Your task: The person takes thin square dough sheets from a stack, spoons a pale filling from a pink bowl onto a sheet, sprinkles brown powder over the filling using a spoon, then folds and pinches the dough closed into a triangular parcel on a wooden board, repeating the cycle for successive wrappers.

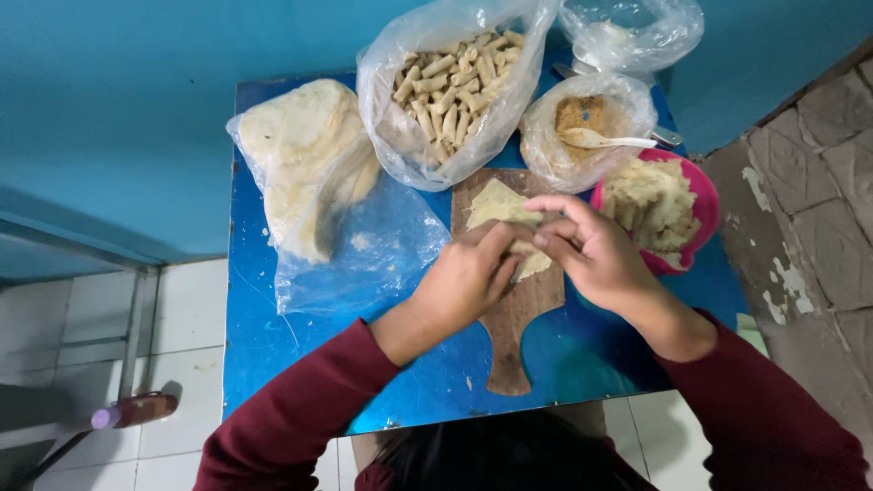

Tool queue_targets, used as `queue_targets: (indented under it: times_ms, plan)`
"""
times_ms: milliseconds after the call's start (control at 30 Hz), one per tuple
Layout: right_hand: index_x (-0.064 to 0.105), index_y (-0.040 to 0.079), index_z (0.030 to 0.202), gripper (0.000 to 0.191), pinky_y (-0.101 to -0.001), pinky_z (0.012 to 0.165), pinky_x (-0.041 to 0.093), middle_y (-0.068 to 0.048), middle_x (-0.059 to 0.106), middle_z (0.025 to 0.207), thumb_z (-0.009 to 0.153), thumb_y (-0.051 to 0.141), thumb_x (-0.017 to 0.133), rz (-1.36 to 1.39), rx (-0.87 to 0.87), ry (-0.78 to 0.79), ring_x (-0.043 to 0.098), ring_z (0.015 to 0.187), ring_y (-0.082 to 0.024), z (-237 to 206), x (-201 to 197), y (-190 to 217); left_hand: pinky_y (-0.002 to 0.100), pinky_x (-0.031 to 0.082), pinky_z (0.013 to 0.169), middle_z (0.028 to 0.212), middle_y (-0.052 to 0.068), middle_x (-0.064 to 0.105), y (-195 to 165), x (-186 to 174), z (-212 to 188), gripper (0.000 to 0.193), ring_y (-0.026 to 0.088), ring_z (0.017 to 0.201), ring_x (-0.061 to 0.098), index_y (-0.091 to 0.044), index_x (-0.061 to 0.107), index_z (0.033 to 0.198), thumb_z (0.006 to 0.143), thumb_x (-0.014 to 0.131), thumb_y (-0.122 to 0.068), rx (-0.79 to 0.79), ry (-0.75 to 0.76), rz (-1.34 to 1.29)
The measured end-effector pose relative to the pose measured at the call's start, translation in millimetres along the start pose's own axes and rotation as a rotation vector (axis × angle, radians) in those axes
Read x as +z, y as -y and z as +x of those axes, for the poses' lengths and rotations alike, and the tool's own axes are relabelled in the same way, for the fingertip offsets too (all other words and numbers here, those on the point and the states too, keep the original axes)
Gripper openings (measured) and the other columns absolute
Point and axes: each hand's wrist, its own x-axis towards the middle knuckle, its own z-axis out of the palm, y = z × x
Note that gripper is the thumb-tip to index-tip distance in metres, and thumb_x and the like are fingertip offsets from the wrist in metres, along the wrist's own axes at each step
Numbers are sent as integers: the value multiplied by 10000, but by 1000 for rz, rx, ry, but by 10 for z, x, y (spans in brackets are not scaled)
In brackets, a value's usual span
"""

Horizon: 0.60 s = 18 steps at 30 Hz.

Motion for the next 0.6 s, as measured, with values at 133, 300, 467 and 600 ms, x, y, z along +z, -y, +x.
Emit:
queue_targets:
  times_ms: [133,300,467,600]
  plan:
    - [595,70,1362,341,-223,659,530,-32,771,991,1031,149,623,-382,-211,-145,690,775,-70,-39,-289,118,436,581,736,991,174,712,138,-188,134,222,354,835,716,-59,675,1156,954,683,-151,121,71,5]
    - [723,58,1240,237,-406,794,513,-112,752,1019,1039,184,735,-864,-414,-366,641,861,-280,69,-642,142,481,563,771,1026,202,704,508,-497,770,187,403,905,703,-45,682,1138,970,682,-129,112,-177,466]
    - [750,125,1217,296,-467,859,527,-155,727,1134,934,208,770,-1092,-460,-431,628,980,-373,410,-888,-132,477,571,755,1251,320,606,508,-417,775,432,429,902,675,24,611,1276,849,635,-30,56,-215,608]
    - [778,164,1233,334,-488,806,514,-174,689,965,925,292,790,-1089,-299,-359,618,922,-399,517,-1023,-364,477,561,750,1062,194,673,244,-4,232,264,401,906,677,-31,670,1185,926,635,-61,53,-89,440]
